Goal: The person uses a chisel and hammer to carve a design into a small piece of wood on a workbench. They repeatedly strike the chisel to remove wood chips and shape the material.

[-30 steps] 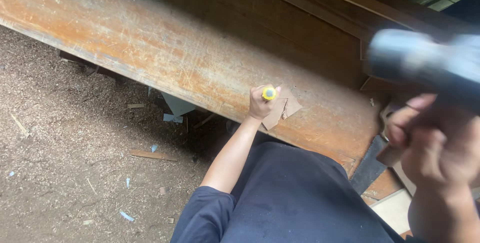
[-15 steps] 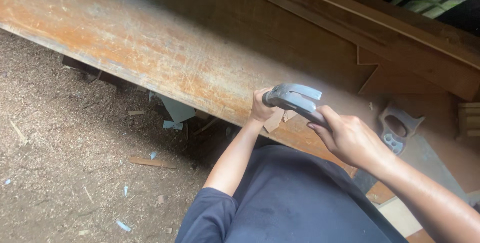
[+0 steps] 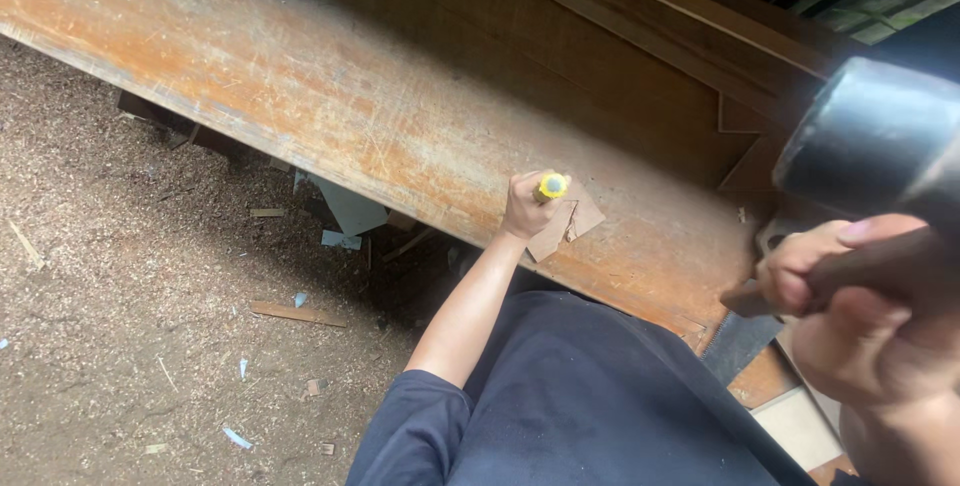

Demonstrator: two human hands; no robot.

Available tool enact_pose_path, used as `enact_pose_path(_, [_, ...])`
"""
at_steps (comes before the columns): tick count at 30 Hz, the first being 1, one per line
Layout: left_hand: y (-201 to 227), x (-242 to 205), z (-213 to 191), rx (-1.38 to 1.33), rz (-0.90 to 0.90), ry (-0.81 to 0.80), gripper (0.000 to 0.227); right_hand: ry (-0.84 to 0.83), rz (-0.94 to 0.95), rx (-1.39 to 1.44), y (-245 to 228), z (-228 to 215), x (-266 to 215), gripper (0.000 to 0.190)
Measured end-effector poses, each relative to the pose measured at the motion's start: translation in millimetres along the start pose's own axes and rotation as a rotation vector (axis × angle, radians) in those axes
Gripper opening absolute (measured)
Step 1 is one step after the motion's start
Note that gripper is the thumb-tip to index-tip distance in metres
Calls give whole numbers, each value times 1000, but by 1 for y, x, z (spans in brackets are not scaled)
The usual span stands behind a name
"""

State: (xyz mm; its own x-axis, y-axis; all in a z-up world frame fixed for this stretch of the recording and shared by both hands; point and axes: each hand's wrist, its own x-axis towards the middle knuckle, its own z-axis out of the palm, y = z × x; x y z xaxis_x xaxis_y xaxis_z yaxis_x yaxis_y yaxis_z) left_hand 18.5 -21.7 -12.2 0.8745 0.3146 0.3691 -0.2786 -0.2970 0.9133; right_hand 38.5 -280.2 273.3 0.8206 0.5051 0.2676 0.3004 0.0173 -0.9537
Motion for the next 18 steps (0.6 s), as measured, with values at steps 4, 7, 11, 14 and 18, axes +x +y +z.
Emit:
enact_pose_path(4, [-4,-4,1,-74,36,-14,12,-247,-181,-594,51,35,10,22])
enact_pose_path(7, [-8,-5,-6,-23,72,29,12,-464,439,-827,68,36,17,36])
enact_pose_path(11, [-7,-12,-8,21,24,4,20,-434,398,-854,58,32,6,33])
enact_pose_path(14, [-6,-6,-6,-34,15,10,22,-437,550,-842,57,32,13,36])
enact_pose_path(18, [2,-4,-6,36,-9,32,32,-355,508,-808,64,17,7,42])
